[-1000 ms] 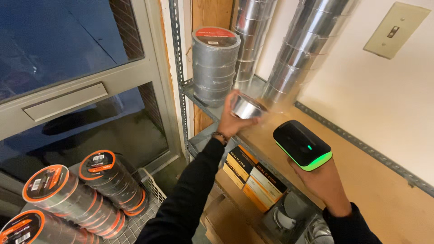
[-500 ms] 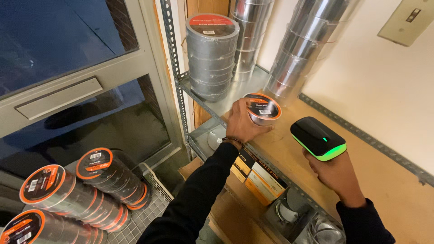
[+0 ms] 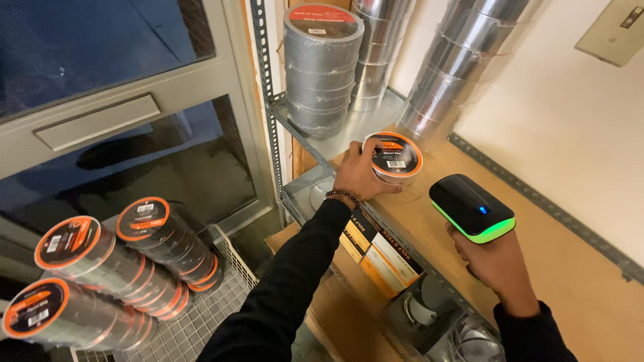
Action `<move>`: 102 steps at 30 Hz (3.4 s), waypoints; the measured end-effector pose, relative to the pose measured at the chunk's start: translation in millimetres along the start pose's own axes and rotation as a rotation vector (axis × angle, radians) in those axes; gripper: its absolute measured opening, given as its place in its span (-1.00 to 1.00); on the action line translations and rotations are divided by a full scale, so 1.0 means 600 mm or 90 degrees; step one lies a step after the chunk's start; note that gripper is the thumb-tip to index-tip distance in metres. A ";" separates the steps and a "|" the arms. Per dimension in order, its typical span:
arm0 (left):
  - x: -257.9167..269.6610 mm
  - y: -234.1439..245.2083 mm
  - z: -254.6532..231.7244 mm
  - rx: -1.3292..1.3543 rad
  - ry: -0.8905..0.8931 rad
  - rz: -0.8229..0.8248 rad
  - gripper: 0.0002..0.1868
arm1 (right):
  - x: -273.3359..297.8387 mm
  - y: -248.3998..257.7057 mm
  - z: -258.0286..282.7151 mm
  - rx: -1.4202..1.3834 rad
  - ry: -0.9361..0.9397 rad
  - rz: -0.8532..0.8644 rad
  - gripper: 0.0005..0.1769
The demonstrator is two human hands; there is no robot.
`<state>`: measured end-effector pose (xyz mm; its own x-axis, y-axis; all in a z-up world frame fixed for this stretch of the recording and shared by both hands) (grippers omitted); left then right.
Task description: The person uses a handheld scanner to scan labels on rolls of tape and other products in a stockroom, handling each roll to orient the label for the scanner before placing it back on a shelf or in a wire basket.
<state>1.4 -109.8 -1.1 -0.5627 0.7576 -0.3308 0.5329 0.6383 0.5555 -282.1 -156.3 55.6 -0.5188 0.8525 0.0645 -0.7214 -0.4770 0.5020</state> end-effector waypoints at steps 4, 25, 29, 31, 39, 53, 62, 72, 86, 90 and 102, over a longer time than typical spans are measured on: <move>-0.001 -0.013 0.006 -0.013 -0.002 0.008 0.10 | -0.001 -0.002 0.003 0.045 0.038 0.022 -0.74; 0.456 0.469 0.255 0.059 0.133 -0.384 -0.35 | 0.112 -0.344 0.065 0.099 0.288 0.266 -0.81; 0.576 0.584 0.347 0.016 0.205 -0.452 -0.33 | 0.179 -0.488 0.102 0.093 0.286 0.371 -0.61; 0.629 0.633 0.391 -0.025 0.247 -0.475 -0.36 | 0.219 -0.540 0.140 0.111 0.253 0.394 -0.53; 0.834 0.762 0.626 -0.179 0.380 -0.586 -0.71 | 0.334 -0.723 0.222 0.297 0.208 0.408 -0.60; 0.895 0.745 0.803 -0.043 0.709 -0.352 0.49 | 0.402 -0.844 0.181 0.147 0.263 0.573 -0.85; 0.911 0.725 0.715 -0.074 0.752 -0.496 0.43 | 0.405 -0.876 0.164 0.206 0.263 0.585 -0.55; 0.913 0.686 0.701 0.068 0.584 -0.693 0.38 | 0.424 -0.892 0.183 0.179 0.248 0.642 -0.66; 0.949 0.635 0.717 0.763 0.429 -0.884 -0.34 | 0.432 -0.911 0.199 0.164 0.381 0.633 -0.46; 0.914 0.684 0.630 0.940 0.288 -0.929 -0.01 | 0.460 -0.903 0.242 0.105 0.346 0.647 -0.51; 0.926 0.684 0.672 0.973 0.248 -0.970 -0.23 | 0.514 -0.918 0.276 0.048 0.406 0.652 -0.67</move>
<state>162.3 628.2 -264.3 -0.8764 -0.2183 0.4293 -0.4781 0.2860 -0.8304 31.0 404.8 -58.1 -0.9826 -0.1826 0.0351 0.1741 -0.8373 0.5182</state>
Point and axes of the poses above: each hand's wrist, its own x-axis away from the middle knuckle, its own y-axis out of the back of the hand, z = x × y, the point moved 6 cm from there along -x, towards the middle knuckle, and after that the axes turned 2 degrees about z, right-handed, at the moved point
